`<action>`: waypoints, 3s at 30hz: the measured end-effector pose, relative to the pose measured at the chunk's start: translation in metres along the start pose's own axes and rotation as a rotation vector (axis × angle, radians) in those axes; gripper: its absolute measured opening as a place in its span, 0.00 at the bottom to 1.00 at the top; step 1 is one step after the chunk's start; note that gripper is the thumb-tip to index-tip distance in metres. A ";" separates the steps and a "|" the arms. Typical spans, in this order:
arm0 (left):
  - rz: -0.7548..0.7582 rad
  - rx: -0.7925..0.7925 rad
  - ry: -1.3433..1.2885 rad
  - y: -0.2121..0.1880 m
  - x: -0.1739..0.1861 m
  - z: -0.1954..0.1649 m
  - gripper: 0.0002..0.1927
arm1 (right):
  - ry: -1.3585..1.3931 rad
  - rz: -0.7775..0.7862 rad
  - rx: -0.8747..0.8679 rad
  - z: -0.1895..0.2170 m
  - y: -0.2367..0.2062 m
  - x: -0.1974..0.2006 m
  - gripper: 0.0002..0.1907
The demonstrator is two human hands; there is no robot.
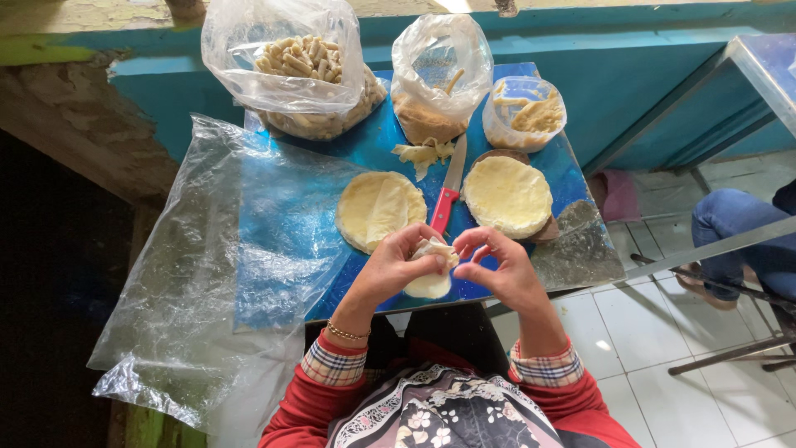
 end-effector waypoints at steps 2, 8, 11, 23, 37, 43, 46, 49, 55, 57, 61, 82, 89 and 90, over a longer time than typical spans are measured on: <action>-0.013 -0.048 0.017 0.001 0.000 -0.003 0.11 | -0.120 -0.024 0.068 0.011 0.000 -0.002 0.17; -0.116 -0.144 0.204 -0.005 -0.005 -0.017 0.08 | -0.370 -0.191 0.256 0.044 -0.002 -0.005 0.14; -0.152 -0.184 0.314 -0.009 -0.008 -0.030 0.08 | -0.420 -0.182 0.303 0.049 0.000 -0.008 0.13; -0.046 -0.319 0.605 -0.021 -0.017 -0.057 0.13 | 0.098 -0.001 -0.012 -0.010 0.000 -0.001 0.08; -0.171 -0.243 0.391 -0.018 -0.015 -0.043 0.12 | 0.183 0.071 0.045 -0.013 -0.008 -0.007 0.07; -0.146 -0.340 0.446 -0.013 -0.023 -0.054 0.11 | 0.308 -0.106 -0.142 -0.027 -0.011 -0.002 0.09; -0.137 -0.302 0.510 -0.005 -0.027 -0.055 0.08 | 0.210 -0.203 -0.092 -0.030 -0.015 0.005 0.09; -0.123 -0.208 0.605 0.003 -0.030 -0.053 0.07 | 0.153 -0.243 -0.164 -0.035 -0.022 0.015 0.10; -0.151 -0.226 0.509 0.012 -0.040 -0.055 0.06 | -0.033 0.065 -0.174 -0.020 -0.029 0.037 0.12; -0.189 -0.262 0.588 0.013 -0.042 -0.058 0.07 | -0.048 0.020 -0.027 -0.010 -0.031 0.045 0.11; -0.209 -0.276 0.514 0.023 -0.049 -0.055 0.07 | 0.234 -0.134 -0.096 -0.021 -0.039 0.060 0.10; -0.357 -0.146 0.647 0.197 -0.017 -0.005 0.11 | -0.377 -0.514 -0.245 -0.085 0.043 0.153 0.09; -0.409 -0.138 0.654 0.207 -0.001 0.002 0.10 | -0.371 -0.510 -0.286 -0.105 0.046 0.154 0.10; -0.410 -0.120 0.656 0.208 0.001 0.004 0.10 | -0.364 -0.508 -0.279 -0.105 0.047 0.155 0.10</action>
Point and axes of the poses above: each hand's wrist, its own y-axis towards the middle knuckle, its own x-axis out of the back of the hand, z = x × y, the point moved 5 cm from there along y, towards the middle knuckle, and after that the axes turned 5 degrees about z, right-handed, at the moved point
